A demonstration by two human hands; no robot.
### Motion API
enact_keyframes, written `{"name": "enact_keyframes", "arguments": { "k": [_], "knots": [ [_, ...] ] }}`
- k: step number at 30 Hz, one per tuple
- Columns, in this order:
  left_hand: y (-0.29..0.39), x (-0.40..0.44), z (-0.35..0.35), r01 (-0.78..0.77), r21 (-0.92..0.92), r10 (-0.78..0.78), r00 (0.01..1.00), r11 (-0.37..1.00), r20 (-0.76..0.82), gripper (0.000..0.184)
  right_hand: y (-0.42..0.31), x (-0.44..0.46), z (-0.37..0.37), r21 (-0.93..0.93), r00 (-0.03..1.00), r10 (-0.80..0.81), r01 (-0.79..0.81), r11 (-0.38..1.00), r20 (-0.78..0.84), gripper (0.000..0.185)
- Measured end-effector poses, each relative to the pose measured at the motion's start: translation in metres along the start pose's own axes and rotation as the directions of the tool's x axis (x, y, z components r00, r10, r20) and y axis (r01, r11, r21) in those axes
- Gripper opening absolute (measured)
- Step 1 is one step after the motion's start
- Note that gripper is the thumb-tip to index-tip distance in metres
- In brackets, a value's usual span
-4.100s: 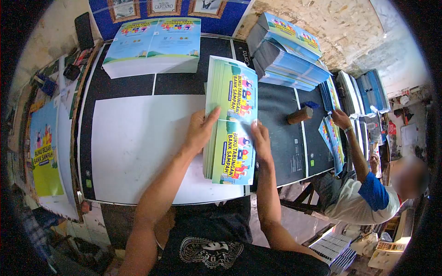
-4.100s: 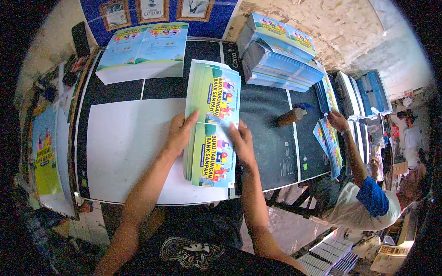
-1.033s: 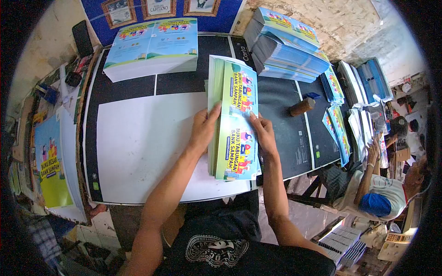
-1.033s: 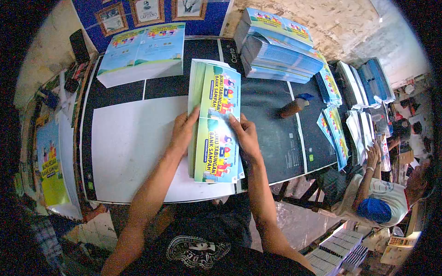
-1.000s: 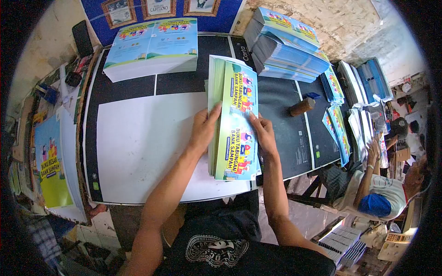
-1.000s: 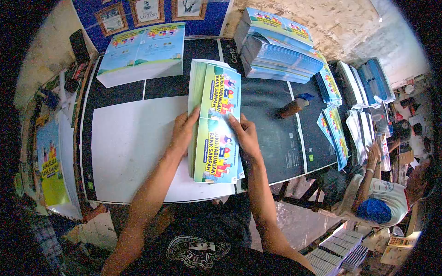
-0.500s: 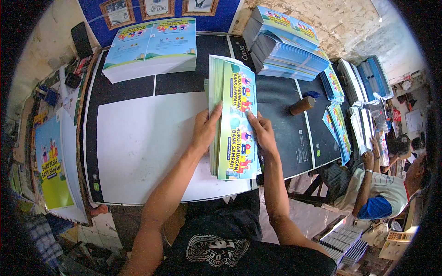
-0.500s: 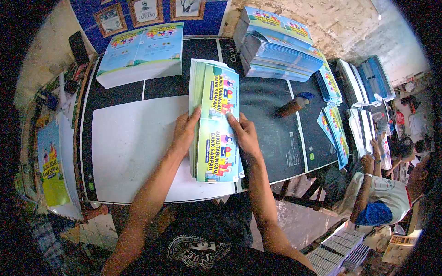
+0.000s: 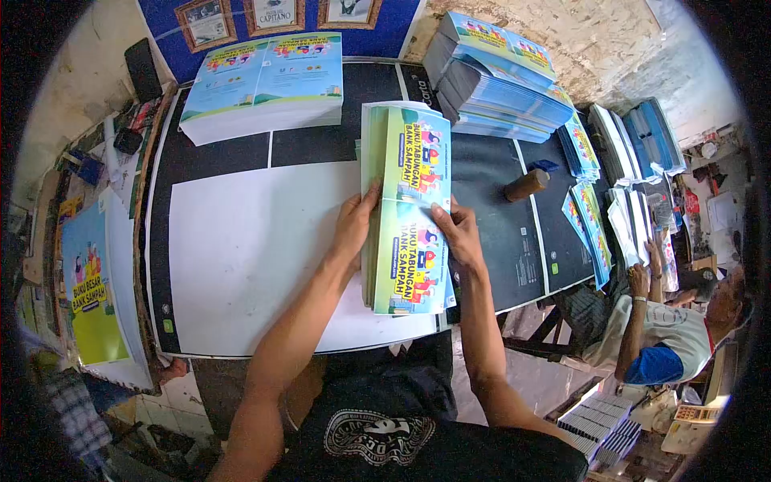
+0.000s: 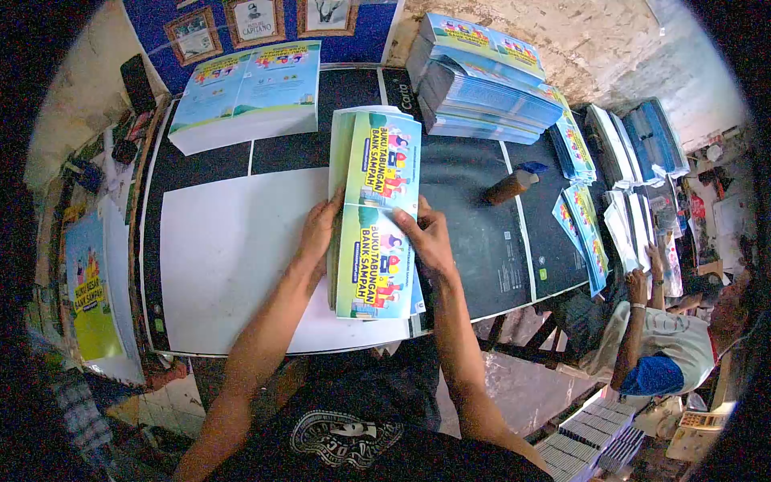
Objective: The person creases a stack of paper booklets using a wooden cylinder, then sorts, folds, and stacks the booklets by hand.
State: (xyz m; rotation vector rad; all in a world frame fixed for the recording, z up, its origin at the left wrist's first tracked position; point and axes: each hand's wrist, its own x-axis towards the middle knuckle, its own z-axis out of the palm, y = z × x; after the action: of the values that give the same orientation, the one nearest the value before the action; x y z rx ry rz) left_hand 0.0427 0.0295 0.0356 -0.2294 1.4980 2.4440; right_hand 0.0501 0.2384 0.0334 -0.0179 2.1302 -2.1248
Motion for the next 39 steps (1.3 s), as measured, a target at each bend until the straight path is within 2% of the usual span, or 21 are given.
{"name": "enact_keyframes", "arguments": {
  "k": [4,7,9,15,19,23,29,31,38,39],
  "knots": [
    [-0.006,0.007,-0.003,-0.104,0.128,0.103,0.995,0.986,0.012,0.043,-0.005,-0.002,0.004,0.020,1.000,-0.005,0.005,1.000,-0.002,0.033],
    [0.004,-0.002,0.004,-0.264,0.201,0.264,0.964,0.943,0.026,0.042,-0.010,-0.002,0.008,0.045,1.000,0.031,-0.031,0.999,-0.004,0.033],
    [0.006,-0.005,0.006,-0.256,0.183,0.258,0.966,0.949,0.014,0.040,-0.012,-0.003,0.012,0.125,0.996,0.093,-0.092,0.988,0.000,0.033],
    [-0.002,-0.003,0.004,-0.276,0.213,0.288,0.957,0.937,-0.024,0.039,-0.008,0.001,0.009,-0.080,0.998,0.039,-0.043,0.996,-0.040,0.037],
    [0.005,-0.005,0.002,-0.300,0.299,0.331,0.942,0.906,-0.058,0.040,-0.013,0.000,0.000,-0.113,0.993,0.097,-0.104,0.988,-0.068,0.042],
    [0.015,-0.004,-0.004,-0.253,0.305,0.285,0.957,0.918,-0.063,0.041,0.004,0.005,-0.012,-0.047,0.987,0.135,-0.139,0.989,-0.085,0.042],
    [0.017,-0.004,-0.004,-0.261,0.259,0.288,0.955,0.930,-0.073,0.041,-0.010,0.000,-0.001,0.044,0.986,0.132,-0.129,0.991,-0.098,0.039],
    [0.017,-0.004,-0.003,-0.280,0.252,0.306,0.949,0.926,-0.072,0.041,-0.004,0.002,-0.003,0.001,0.989,0.115,-0.116,0.993,-0.097,0.037],
    [0.019,-0.005,0.002,-0.182,0.180,0.194,0.980,0.967,-0.051,0.043,-0.007,0.002,0.006,-0.031,0.994,0.028,-0.032,0.999,-0.104,0.037],
    [0.019,-0.005,0.003,-0.163,0.173,0.174,0.983,0.971,-0.051,0.043,-0.010,0.001,0.007,-0.005,0.992,0.084,-0.085,0.996,-0.097,0.037]
  ]
}}
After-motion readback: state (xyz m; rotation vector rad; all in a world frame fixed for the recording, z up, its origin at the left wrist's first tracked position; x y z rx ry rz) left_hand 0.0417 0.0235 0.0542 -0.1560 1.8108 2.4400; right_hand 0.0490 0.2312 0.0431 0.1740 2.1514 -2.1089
